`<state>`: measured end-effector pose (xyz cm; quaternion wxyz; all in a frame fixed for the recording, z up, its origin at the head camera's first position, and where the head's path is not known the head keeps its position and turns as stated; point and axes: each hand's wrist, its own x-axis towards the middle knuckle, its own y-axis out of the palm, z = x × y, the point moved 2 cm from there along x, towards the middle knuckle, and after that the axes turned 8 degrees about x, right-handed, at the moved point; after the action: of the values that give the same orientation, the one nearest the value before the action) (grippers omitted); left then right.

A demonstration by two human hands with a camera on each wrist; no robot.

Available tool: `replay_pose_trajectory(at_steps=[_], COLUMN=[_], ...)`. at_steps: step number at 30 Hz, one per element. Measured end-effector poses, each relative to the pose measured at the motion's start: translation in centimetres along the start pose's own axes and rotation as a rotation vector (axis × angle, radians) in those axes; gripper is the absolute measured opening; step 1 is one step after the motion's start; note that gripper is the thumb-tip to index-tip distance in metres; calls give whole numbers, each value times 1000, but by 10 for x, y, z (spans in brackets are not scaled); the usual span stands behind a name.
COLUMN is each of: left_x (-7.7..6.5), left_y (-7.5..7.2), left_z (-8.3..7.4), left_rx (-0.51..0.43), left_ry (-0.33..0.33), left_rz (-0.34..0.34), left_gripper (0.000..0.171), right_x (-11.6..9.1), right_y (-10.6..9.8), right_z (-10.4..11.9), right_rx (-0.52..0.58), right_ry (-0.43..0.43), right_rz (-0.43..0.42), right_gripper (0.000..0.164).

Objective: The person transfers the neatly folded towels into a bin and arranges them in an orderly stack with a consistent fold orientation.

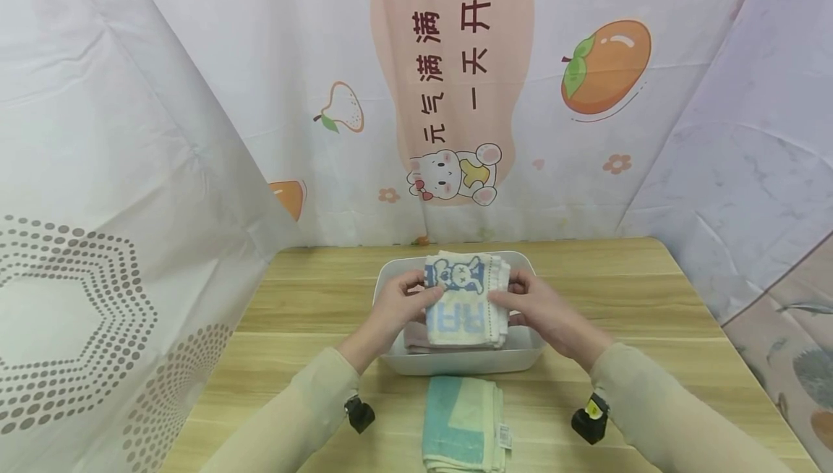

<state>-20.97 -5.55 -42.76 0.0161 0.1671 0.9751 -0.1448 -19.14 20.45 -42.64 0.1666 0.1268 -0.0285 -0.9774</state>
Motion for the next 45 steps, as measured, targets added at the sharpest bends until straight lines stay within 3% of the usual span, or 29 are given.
replay_pose_trajectory(at_steps=[11, 20, 27, 34, 40, 45], left_x=[10, 17, 21, 24, 26, 27], left_y=[-6, -7, -9, -9, -8, -7], left_z=[10, 13, 17, 20, 22, 24], left_rx=[54, -30, 69, 167, 224, 260], left_ry=[-117, -227, -263, -292, -308, -318], left_rz=[-52, -20, -54, -94, -124, -134], left_gripper=[32, 39, 42, 44, 45, 46], right_x=[7, 17, 25, 34, 39, 42], right_y=[5, 9, 13, 18, 23, 23], right_z=[3, 3, -1, -5, -9, -12], right_rx=[-73, -84, -104, -123, -204, -242], right_ry=[17, 45, 71, 93, 102, 97], right_rz=[-35, -60, -77, -155, -226, -229], right_gripper=[58, 56, 64, 70, 74, 73])
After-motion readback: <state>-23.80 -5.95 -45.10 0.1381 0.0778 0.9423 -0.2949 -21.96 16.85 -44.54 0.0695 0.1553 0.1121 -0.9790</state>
